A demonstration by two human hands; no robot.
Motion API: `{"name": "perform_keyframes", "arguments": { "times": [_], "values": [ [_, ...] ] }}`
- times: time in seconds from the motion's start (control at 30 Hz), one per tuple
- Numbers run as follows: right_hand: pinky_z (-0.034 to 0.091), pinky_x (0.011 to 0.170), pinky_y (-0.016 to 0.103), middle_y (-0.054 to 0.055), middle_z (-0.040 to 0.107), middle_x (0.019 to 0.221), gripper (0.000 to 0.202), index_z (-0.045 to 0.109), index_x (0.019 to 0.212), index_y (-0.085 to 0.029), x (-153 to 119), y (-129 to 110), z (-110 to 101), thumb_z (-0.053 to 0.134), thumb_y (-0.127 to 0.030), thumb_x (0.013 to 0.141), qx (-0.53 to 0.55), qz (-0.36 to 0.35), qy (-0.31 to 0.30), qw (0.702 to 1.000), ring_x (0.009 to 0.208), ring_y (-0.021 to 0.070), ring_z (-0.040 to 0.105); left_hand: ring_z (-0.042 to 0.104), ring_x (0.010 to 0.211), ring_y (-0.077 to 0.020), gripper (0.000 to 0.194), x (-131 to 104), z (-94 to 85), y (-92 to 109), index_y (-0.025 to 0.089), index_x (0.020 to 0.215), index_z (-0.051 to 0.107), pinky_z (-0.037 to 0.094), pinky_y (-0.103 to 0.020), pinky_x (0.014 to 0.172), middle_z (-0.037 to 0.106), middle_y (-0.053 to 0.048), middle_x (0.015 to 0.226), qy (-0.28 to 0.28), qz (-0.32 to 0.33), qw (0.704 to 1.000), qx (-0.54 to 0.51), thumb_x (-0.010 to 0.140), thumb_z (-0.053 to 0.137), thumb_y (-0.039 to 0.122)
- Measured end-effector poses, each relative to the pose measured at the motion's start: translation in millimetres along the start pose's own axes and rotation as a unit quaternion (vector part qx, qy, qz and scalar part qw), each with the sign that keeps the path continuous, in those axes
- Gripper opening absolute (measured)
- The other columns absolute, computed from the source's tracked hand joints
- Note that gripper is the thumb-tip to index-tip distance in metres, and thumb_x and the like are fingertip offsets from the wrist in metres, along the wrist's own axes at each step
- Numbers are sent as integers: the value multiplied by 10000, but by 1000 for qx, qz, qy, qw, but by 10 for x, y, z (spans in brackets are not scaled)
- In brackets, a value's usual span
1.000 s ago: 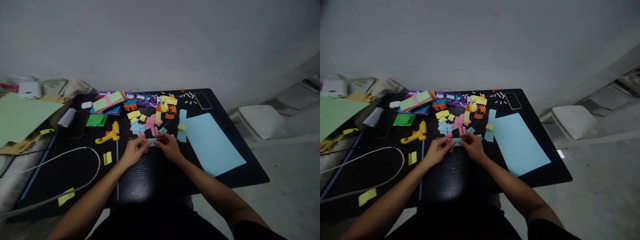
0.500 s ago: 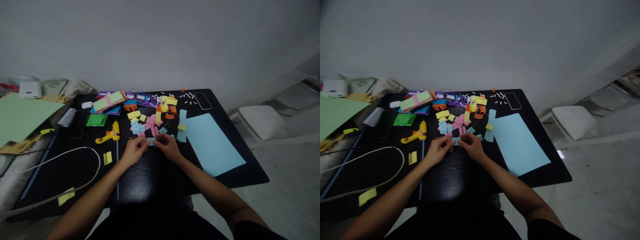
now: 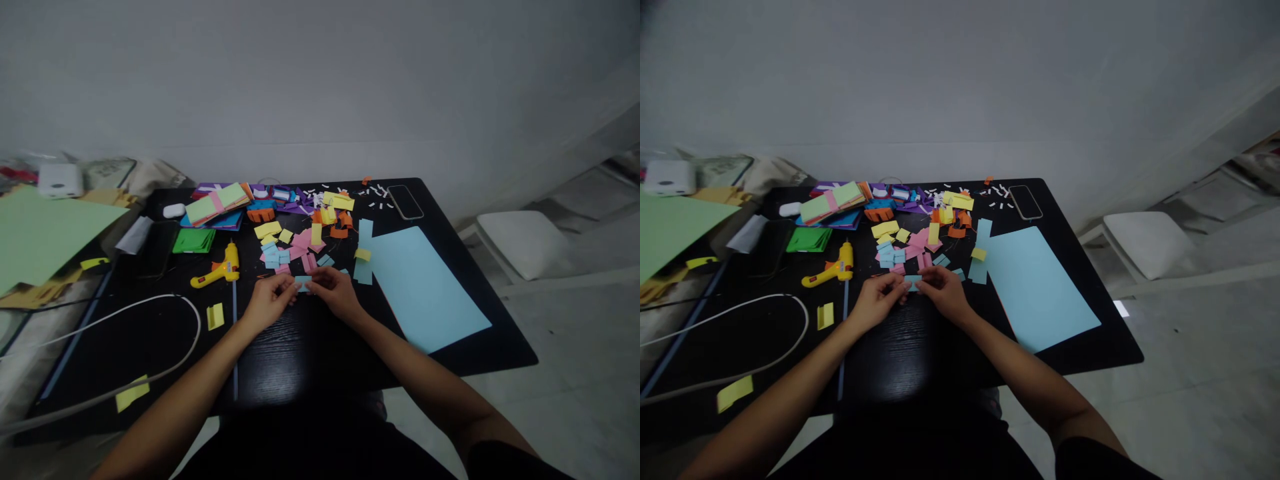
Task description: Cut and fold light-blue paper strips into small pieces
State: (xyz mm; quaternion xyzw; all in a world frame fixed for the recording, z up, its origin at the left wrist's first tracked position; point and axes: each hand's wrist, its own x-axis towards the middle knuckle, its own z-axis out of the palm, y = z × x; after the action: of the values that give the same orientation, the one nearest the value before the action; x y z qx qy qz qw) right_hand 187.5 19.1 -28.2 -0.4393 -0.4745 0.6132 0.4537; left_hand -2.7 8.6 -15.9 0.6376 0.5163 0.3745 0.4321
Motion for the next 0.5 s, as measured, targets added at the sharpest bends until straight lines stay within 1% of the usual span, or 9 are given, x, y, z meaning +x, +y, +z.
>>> {"name": "perform_keyframes", "arguments": {
  "times": [0.1, 0.17, 0.23, 0.33, 0.4, 0.5],
  "values": [
    [616, 816, 375, 6, 750, 842, 367, 701, 942, -218, -2, 11, 11, 885, -376, 667, 20, 10, -18, 1000, 785, 192, 728, 627, 547, -147, 297, 3, 1, 11, 182, 812, 696, 480, -250, 538, 680, 4, 620, -4, -8, 1000, -19, 895, 663, 465],
    [611, 823, 375, 11, 756, 859, 360, 698, 917, -219, -6, 19, 21, 890, -383, 660, 29, 10, -18, 999, 796, 194, 725, 629, 562, -147, 308, 6, -1, 20, 182, 799, 695, 497, -256, 567, 684, 2, 629, -14, -8, 999, -30, 900, 657, 470],
    [602, 807, 362, 9, 750, 848, 317, 712, 899, -221, -9, 18, 26, 874, -385, 682, 28, 4, -14, 999, 777, 188, 711, 635, 592, -148, 329, 10, -5, 31, 181, 794, 696, 507, -257, 599, 683, -3, 641, -31, -2, 999, -32, 926, 626, 474],
    [584, 795, 344, 3, 743, 828, 224, 748, 895, -219, -12, -9, 21, 820, -367, 742, 24, -2, -32, 999, 745, 173, 687, 649, 645, -153, 381, 14, -13, 47, 175, 806, 696, 519, -261, 644, 688, -16, 677, -56, 10, 998, -29, 970, 556, 490],
    [580, 801, 341, -2, 741, 817, 178, 765, 888, -218, -11, -37, 13, 787, -346, 767, 25, 1, -48, 999, 745, 169, 680, 653, 659, -153, 376, 15, -17, 48, 173, 845, 695, 521, -261, 659, 691, -17, 694, -57, 13, 998, -30, 975, 548, 494],
    [584, 806, 345, -12, 736, 801, 154, 768, 852, -219, -9, -71, 3, 792, -323, 741, 31, 10, -56, 998, 743, 170, 681, 627, 613, -140, 324, 17, -19, 32, 174, 879, 691, 492, -245, 616, 666, 3, 659, -43, 9, 999, -18, 941, 617, 483]
  ]
}}
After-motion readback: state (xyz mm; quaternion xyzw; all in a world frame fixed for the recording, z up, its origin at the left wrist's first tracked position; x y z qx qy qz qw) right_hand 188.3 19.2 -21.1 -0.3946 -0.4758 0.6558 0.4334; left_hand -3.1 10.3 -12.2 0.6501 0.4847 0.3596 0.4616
